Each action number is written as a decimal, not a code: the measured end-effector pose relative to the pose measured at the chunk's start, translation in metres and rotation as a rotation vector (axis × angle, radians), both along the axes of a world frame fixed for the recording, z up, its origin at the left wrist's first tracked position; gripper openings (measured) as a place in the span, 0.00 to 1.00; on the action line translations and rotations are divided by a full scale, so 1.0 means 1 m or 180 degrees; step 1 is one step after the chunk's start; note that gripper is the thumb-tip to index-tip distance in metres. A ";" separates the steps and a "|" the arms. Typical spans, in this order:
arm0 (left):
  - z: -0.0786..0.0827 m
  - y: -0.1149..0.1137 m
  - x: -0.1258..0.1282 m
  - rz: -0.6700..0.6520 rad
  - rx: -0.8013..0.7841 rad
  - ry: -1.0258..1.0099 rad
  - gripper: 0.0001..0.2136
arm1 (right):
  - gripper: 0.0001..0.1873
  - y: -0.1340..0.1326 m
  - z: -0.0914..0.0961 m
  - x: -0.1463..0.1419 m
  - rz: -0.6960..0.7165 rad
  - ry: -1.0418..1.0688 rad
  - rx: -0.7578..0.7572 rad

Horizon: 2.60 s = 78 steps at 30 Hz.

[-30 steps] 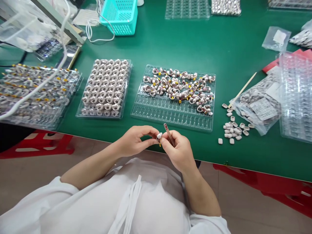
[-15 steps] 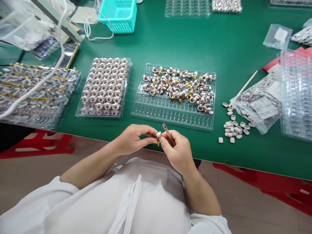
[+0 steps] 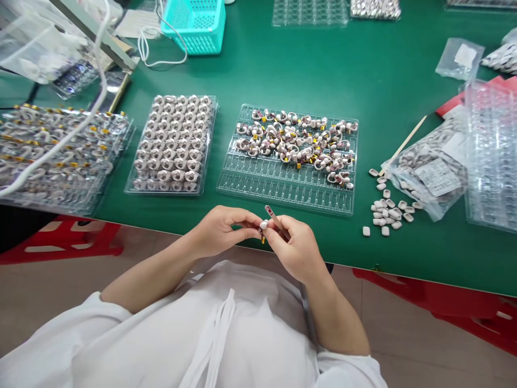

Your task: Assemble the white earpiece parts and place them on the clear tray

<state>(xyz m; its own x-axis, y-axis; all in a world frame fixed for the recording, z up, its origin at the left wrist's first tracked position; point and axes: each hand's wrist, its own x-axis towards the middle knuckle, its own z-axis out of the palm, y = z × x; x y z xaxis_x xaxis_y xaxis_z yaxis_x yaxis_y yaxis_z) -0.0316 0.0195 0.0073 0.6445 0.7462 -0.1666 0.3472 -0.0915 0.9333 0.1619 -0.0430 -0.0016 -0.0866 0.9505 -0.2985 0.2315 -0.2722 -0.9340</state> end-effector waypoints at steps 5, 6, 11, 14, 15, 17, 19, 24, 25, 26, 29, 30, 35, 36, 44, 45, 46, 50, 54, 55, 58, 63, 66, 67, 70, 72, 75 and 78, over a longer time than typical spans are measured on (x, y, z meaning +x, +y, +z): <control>-0.005 -0.003 0.001 0.0187 -0.0421 -0.0107 0.05 | 0.12 0.001 0.000 0.001 0.0052 -0.0035 0.0058; -0.006 -0.004 0.001 0.0248 -0.0512 -0.0139 0.05 | 0.12 0.000 0.000 0.001 0.0052 -0.0057 0.0097; -0.005 -0.003 0.000 0.0601 -0.1152 -0.0459 0.05 | 0.09 -0.005 0.000 -0.001 -0.0059 -0.0155 0.0714; -0.003 -0.001 -0.001 0.0756 -0.1570 -0.0681 0.06 | 0.06 -0.011 -0.005 -0.002 0.0015 -0.0163 0.1225; -0.002 0.000 -0.001 0.0787 -0.1671 -0.0727 0.06 | 0.07 -0.013 -0.007 -0.002 0.0062 -0.0201 0.1415; -0.001 0.001 -0.001 0.0798 -0.1821 -0.0784 0.07 | 0.11 -0.015 -0.011 -0.001 0.0158 -0.0355 0.1802; -0.001 0.001 -0.001 0.0774 -0.1938 -0.0857 0.07 | 0.14 -0.015 -0.014 0.000 0.0231 -0.0567 0.2146; -0.005 0.002 0.000 0.0781 -0.2604 -0.1106 0.15 | 0.18 -0.014 -0.017 0.006 0.0397 -0.1032 0.2620; -0.007 0.003 0.000 0.0807 -0.2770 -0.1142 0.17 | 0.19 -0.014 -0.018 0.007 0.0434 -0.1112 0.2670; -0.009 0.003 0.000 0.0833 -0.2920 -0.1175 0.19 | 0.19 -0.014 -0.018 0.008 0.0473 -0.1190 0.2719; -0.013 0.005 0.001 0.0890 -0.3232 -0.1243 0.18 | 0.20 -0.012 -0.017 0.012 0.0674 -0.1500 0.2859; -0.014 0.005 0.001 0.0896 -0.3283 -0.1230 0.18 | 0.20 -0.011 -0.016 0.013 0.0778 -0.1625 0.2898; -0.016 0.006 0.001 0.0865 -0.3172 -0.1083 0.16 | 0.17 -0.004 -0.010 0.019 0.1210 -0.1867 0.2950; -0.016 0.006 0.001 0.0832 -0.3133 -0.1079 0.16 | 0.17 -0.003 -0.008 0.020 0.1209 -0.1793 0.2922; -0.001 0.004 0.007 0.0944 -0.2519 -0.1290 0.15 | 0.15 -0.011 -0.001 0.021 0.0016 -0.0146 0.1976; 0.002 0.003 0.008 0.0999 -0.2422 -0.1274 0.15 | 0.15 -0.013 -0.003 0.021 -0.0240 -0.0026 0.1933; 0.004 0.002 0.009 0.1034 -0.2337 -0.1247 0.14 | 0.15 -0.015 -0.006 0.022 -0.0470 0.0026 0.1946; 0.005 -0.001 0.015 0.1082 -0.2071 -0.1189 0.10 | 0.14 -0.022 -0.020 0.026 -0.1027 -0.0427 0.2137; 0.001 -0.004 0.018 0.1186 -0.1877 -0.1254 0.08 | 0.13 -0.028 -0.023 0.037 -0.0847 -0.0992 0.1934; 0.000 -0.004 0.018 0.1203 -0.1834 -0.1264 0.08 | 0.13 -0.029 -0.021 0.041 -0.0745 -0.1077 0.1882; -0.004 -0.006 0.017 0.1217 -0.1710 -0.1230 0.09 | 0.11 -0.034 -0.014 0.049 -0.0649 -0.1258 0.1849; -0.007 -0.012 0.017 0.1214 -0.1230 -0.1063 0.10 | 0.16 -0.044 -0.008 0.037 -0.0946 -0.0373 0.1808; -0.006 -0.014 0.020 0.1250 -0.0963 -0.0992 0.10 | 0.17 -0.046 -0.009 0.020 -0.1130 0.0190 0.1925; -0.005 -0.015 0.020 0.1251 -0.0904 -0.0965 0.10 | 0.17 -0.046 -0.010 0.015 -0.1160 0.0297 0.1957; -0.002 -0.017 0.022 0.1217 -0.0796 -0.0907 0.10 | 0.17 -0.042 -0.011 0.006 -0.1206 0.0413 0.2015; -0.001 -0.018 0.022 0.1212 -0.0772 -0.0915 0.10 | 0.17 -0.040 -0.013 0.005 -0.1206 0.0379 0.2019; -0.002 -0.018 0.023 0.1240 -0.0753 -0.0952 0.09 | 0.18 -0.038 -0.015 0.005 -0.1182 0.0359 0.2062; -0.003 -0.018 0.023 0.1233 -0.0732 -0.0979 0.09 | 0.17 -0.038 -0.017 0.006 -0.1170 0.0374 0.2055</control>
<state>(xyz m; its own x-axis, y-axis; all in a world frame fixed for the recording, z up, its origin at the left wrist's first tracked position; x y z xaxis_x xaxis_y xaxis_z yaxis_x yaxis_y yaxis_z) -0.0085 0.0015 0.0042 0.3743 0.9053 -0.2008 0.0227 0.2076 0.9780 0.1680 -0.0813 -0.0183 0.2732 0.9073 0.3196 0.1202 0.2974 -0.9471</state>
